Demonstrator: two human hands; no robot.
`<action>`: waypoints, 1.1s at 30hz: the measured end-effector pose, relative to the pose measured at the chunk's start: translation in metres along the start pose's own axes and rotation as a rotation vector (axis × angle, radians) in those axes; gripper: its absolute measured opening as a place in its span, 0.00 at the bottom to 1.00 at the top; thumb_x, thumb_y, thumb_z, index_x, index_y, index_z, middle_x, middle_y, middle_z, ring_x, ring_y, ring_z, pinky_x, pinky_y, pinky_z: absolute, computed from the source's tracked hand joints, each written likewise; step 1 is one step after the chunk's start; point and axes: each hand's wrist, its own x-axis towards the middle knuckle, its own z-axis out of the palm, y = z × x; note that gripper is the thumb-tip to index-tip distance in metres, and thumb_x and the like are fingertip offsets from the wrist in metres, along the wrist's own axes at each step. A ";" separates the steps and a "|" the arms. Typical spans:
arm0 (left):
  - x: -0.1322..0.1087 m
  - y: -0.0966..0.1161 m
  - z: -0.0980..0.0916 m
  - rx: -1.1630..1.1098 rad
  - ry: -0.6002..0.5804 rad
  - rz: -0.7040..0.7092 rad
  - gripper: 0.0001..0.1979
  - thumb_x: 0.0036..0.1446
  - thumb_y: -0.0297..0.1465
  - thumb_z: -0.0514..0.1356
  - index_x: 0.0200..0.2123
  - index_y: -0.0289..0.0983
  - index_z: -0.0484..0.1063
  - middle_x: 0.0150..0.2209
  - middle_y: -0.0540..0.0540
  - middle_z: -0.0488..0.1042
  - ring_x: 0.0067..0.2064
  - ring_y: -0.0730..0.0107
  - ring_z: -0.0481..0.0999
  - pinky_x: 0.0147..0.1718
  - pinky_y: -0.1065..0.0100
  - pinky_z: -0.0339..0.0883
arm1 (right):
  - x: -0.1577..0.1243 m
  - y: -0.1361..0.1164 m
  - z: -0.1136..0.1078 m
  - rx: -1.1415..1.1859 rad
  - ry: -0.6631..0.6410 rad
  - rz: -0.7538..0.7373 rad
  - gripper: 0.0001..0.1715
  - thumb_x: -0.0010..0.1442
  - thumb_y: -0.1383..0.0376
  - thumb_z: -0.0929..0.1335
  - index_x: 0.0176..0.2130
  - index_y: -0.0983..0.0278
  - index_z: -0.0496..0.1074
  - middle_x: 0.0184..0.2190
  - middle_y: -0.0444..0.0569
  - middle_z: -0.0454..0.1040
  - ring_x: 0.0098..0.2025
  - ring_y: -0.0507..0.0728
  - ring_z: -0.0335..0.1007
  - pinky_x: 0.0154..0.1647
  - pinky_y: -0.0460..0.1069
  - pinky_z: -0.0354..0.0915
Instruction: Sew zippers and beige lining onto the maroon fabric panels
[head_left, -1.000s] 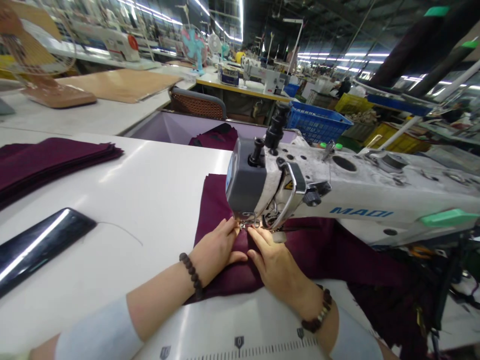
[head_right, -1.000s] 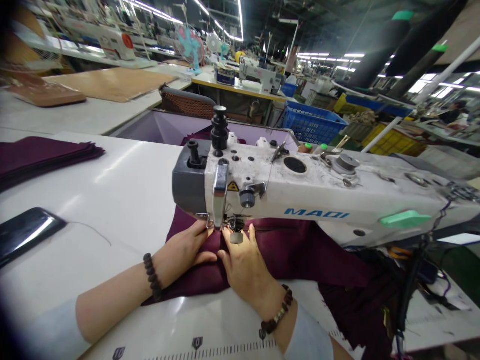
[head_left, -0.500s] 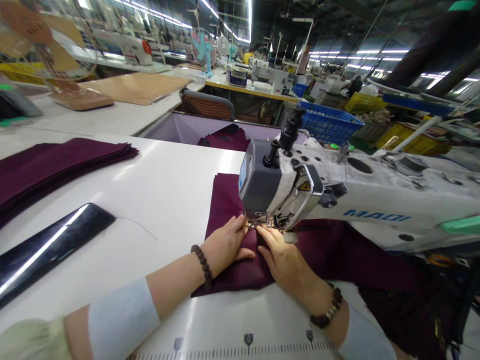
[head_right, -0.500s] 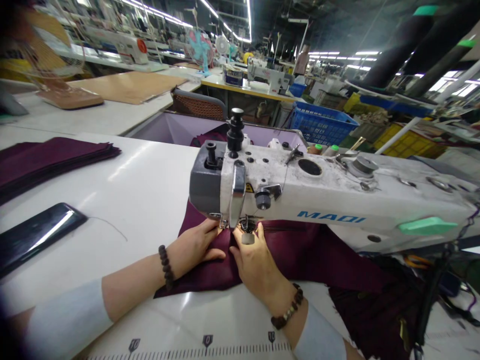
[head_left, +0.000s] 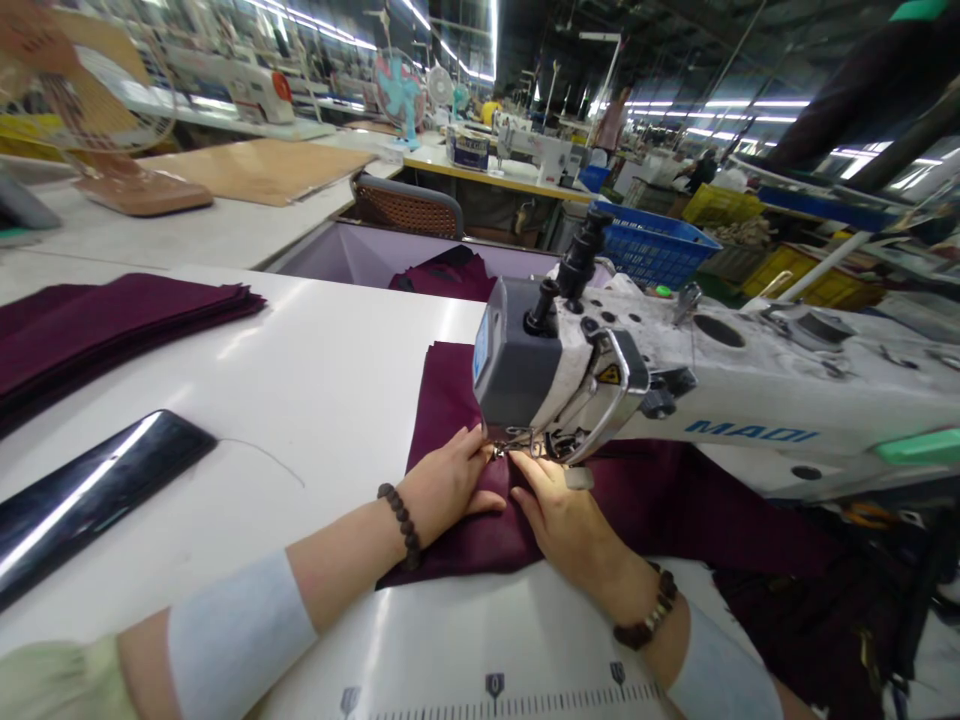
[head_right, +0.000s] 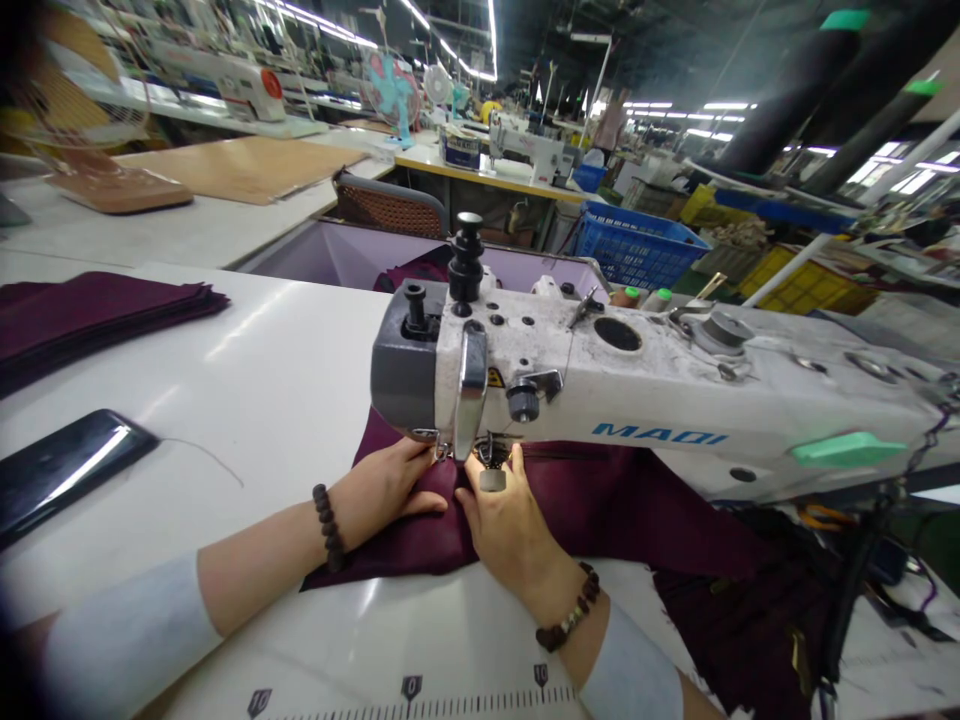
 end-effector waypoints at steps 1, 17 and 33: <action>0.000 0.000 0.000 0.000 -0.002 0.003 0.29 0.47 0.43 0.64 0.47 0.27 0.66 0.51 0.35 0.65 0.53 0.57 0.66 0.53 0.64 0.61 | 0.000 0.000 0.000 -0.001 -0.001 -0.001 0.20 0.60 0.70 0.58 0.52 0.70 0.61 0.50 0.58 0.66 0.53 0.62 0.60 0.56 0.66 0.53; 0.004 -0.009 -0.003 0.033 -0.050 0.066 0.28 0.51 0.43 0.61 0.48 0.26 0.67 0.52 0.33 0.65 0.55 0.54 0.63 0.54 0.61 0.58 | -0.003 0.011 -0.027 -0.325 -0.084 0.205 0.21 0.59 0.57 0.64 0.47 0.69 0.67 0.48 0.60 0.66 0.53 0.68 0.58 0.54 0.71 0.47; -0.023 0.031 -0.012 0.150 0.022 0.037 0.20 0.54 0.37 0.60 0.45 0.27 0.69 0.48 0.34 0.69 0.49 0.55 0.70 0.49 0.59 0.66 | -0.017 -0.011 -0.026 -0.158 -0.151 -0.021 0.24 0.62 0.68 0.59 0.58 0.65 0.57 0.58 0.54 0.57 0.61 0.61 0.48 0.59 0.63 0.45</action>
